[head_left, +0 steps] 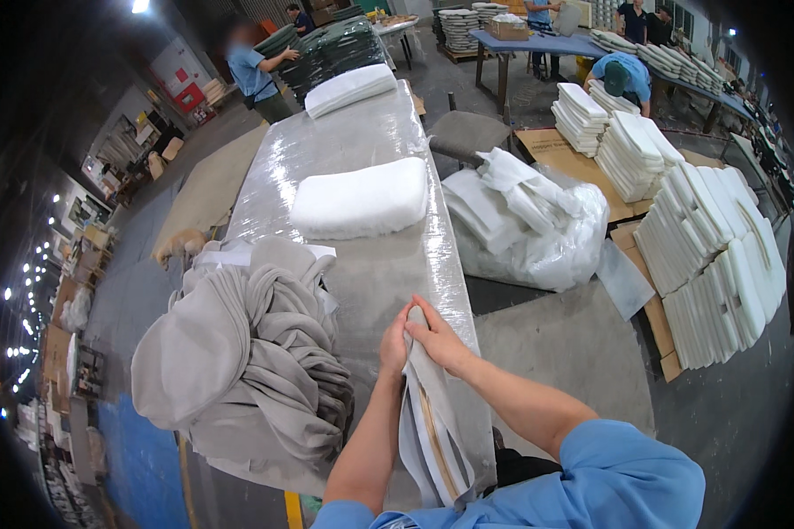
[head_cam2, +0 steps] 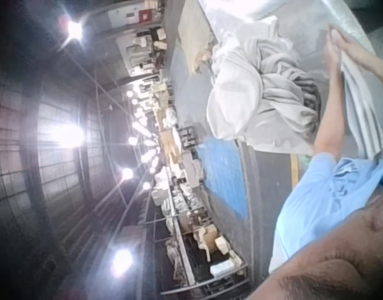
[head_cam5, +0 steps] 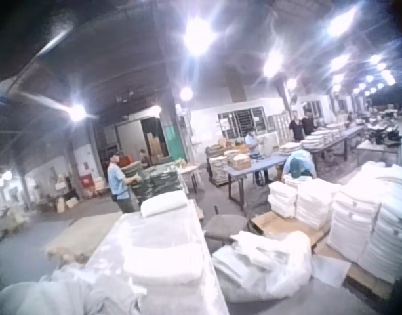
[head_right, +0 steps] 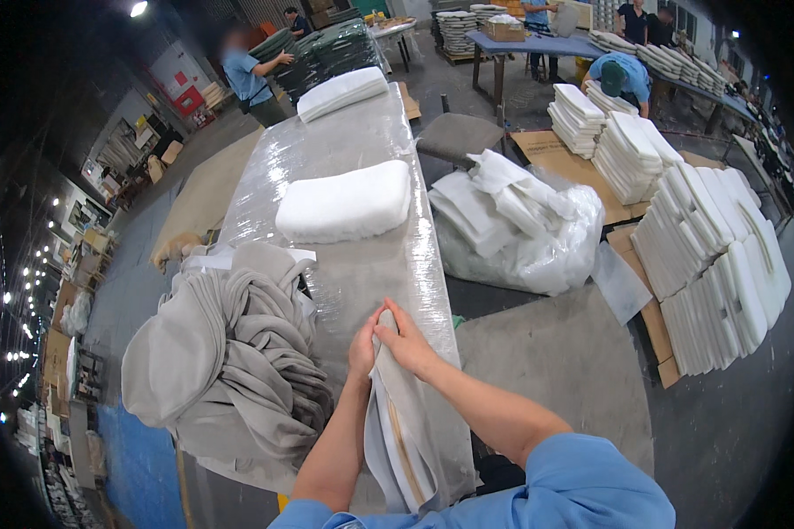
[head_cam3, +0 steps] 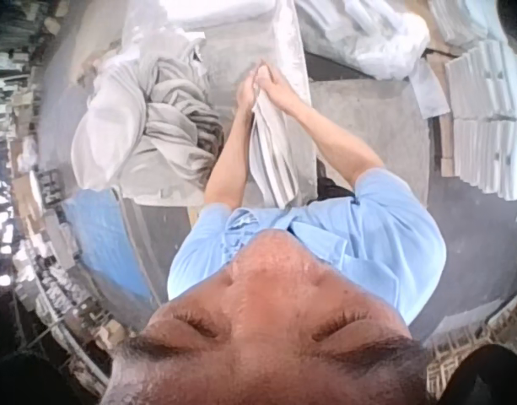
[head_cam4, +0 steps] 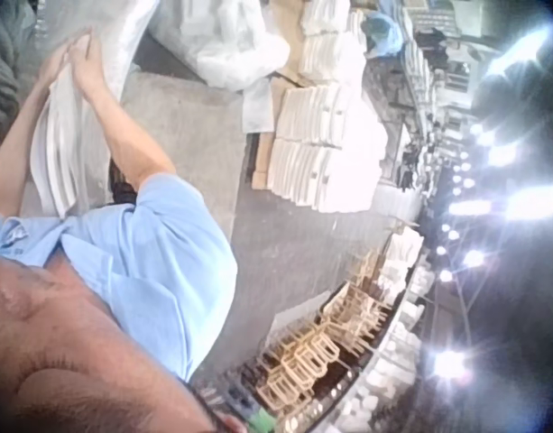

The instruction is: The person inserts white foam cushions into grey fabric covers by hand. The person repeatedly picks up a foam cushion and a cover, inserts the foam, and places the finished cushion on a nearby stack.

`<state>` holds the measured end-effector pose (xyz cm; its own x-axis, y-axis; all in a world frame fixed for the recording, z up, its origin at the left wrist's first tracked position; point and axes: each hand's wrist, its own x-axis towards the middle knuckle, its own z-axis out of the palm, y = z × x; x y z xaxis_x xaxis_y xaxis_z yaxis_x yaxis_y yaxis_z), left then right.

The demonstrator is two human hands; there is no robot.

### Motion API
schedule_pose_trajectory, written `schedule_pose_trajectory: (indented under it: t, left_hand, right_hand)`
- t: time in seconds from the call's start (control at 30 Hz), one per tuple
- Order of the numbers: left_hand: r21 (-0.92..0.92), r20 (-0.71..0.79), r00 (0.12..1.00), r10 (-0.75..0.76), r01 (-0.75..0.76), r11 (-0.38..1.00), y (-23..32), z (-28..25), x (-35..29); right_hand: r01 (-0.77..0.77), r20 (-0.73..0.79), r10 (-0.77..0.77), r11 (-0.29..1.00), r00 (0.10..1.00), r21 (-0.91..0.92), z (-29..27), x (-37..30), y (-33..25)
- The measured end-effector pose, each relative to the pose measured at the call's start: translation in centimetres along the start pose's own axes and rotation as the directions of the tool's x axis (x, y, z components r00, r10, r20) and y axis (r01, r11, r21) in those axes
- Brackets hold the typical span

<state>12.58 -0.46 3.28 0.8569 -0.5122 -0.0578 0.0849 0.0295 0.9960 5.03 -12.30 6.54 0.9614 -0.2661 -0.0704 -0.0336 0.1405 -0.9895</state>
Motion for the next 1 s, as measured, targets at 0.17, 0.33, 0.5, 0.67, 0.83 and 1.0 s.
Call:
schedule_pose_trajectory:
  t: [0.17, 0.33, 0.5, 0.67, 0.83, 1.0]
  left_hand:
    - [-0.153, -0.116, 0.978, -0.174, 0.155, 0.976, 0.9, -0.3, 0.2]
    - [0.115, -0.238, 0.957, -0.168, 0.199, 0.973, 3.9, 1.8, -0.4]
    - [0.607, -0.258, 0.957, -0.13, 0.265, 0.749, 5.6, 3.5, -1.4]
    - [0.602, -0.274, 0.954, -0.119, 0.267, 0.753, 6.0, 4.4, -3.0]
    - [0.582, -0.23, 0.972, -0.052, 0.18, 0.793, 5.5, 4.5, -2.8]
    - [0.517, -0.373, 0.921, -0.111, 0.306, 0.8, 5.9, 3.0, -3.6]
  right_hand:
    - [-0.172, 0.108, 0.161, 0.98, 0.981, 0.101, -1.2, 1.3, -1.1]
    - [-0.17, 0.101, 0.148, 0.948, 0.984, 0.268, -3.0, 5.3, 0.8]
    - [0.034, 0.104, -0.047, 0.991, 0.993, 0.129, -1.6, 6.7, 2.8]
    - [-0.101, 0.11, 0.083, 0.98, 0.99, 0.17, -1.2, 7.1, 3.5]
    - [-0.224, 0.05, 0.22, 0.969, 0.974, 0.104, -1.7, 8.2, 4.8]
    - [-0.258, -0.012, 0.264, 0.951, 0.964, 0.172, 0.7, 7.1, 8.0]
